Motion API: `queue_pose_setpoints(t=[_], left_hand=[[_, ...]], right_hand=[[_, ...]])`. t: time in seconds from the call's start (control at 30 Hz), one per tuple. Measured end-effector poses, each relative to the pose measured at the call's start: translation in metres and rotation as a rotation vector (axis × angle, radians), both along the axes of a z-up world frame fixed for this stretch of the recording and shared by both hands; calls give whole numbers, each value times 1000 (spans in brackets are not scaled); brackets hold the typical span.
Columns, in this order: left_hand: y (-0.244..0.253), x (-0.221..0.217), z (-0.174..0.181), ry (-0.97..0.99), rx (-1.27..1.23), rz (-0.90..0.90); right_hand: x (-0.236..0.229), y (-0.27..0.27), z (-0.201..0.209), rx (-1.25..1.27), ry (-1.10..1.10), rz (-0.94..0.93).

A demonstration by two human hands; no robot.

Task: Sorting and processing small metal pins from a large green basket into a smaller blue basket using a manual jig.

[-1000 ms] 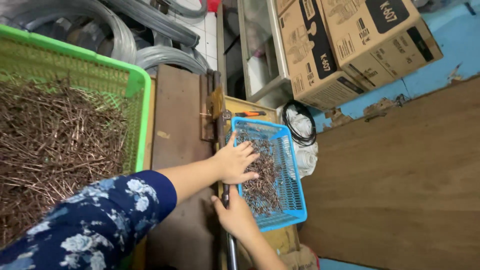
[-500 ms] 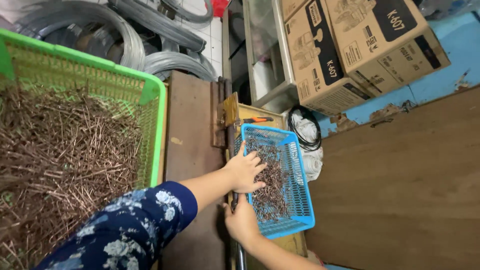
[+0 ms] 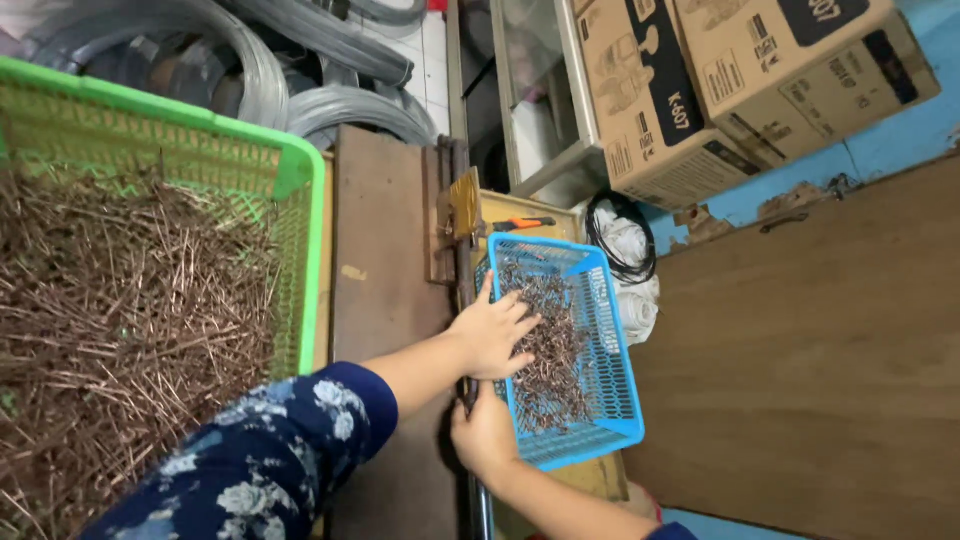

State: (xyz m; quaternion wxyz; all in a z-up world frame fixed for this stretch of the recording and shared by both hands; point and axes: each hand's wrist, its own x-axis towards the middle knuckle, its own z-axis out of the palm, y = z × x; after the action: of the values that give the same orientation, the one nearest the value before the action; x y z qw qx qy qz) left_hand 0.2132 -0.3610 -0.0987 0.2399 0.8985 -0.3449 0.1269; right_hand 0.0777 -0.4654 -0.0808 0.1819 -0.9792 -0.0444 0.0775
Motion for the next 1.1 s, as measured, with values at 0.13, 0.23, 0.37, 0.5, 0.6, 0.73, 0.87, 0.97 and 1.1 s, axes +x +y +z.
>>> queue_pose_setpoints(t=[0.13, 0.23, 0.37, 0.5, 0.6, 0.73, 0.87, 0.97, 1.1], left_hand=[[1, 4, -4, -4, 62, -1], [-1, 6, -4, -31, -28, 3], [2, 0, -9, -34, -28, 13], [3, 1, -3, -23, -42, 0], [3, 0, -2, -61, -38, 26], [8, -1, 1, -54, -30, 22], [13, -7, 6, -131, -135, 59], [21, -11, 23, -195, -336, 319], [55, 27, -1, -39, -382, 884]], right_hand=[[0, 9, 8, 98, -11, 17], [1, 5, 4, 38, 10, -8], [-1, 1, -2, 69, 31, 11], [2, -2, -8, 75, 22, 12], [1, 2, 2, 85, 6, 35], [-2, 12, 15, 97, 20, 19], [-5, 13, 23, 117, 14, 55], [-7, 16, 28, 122, 17, 37], [-10, 19, 31, 59, 8, -13]])
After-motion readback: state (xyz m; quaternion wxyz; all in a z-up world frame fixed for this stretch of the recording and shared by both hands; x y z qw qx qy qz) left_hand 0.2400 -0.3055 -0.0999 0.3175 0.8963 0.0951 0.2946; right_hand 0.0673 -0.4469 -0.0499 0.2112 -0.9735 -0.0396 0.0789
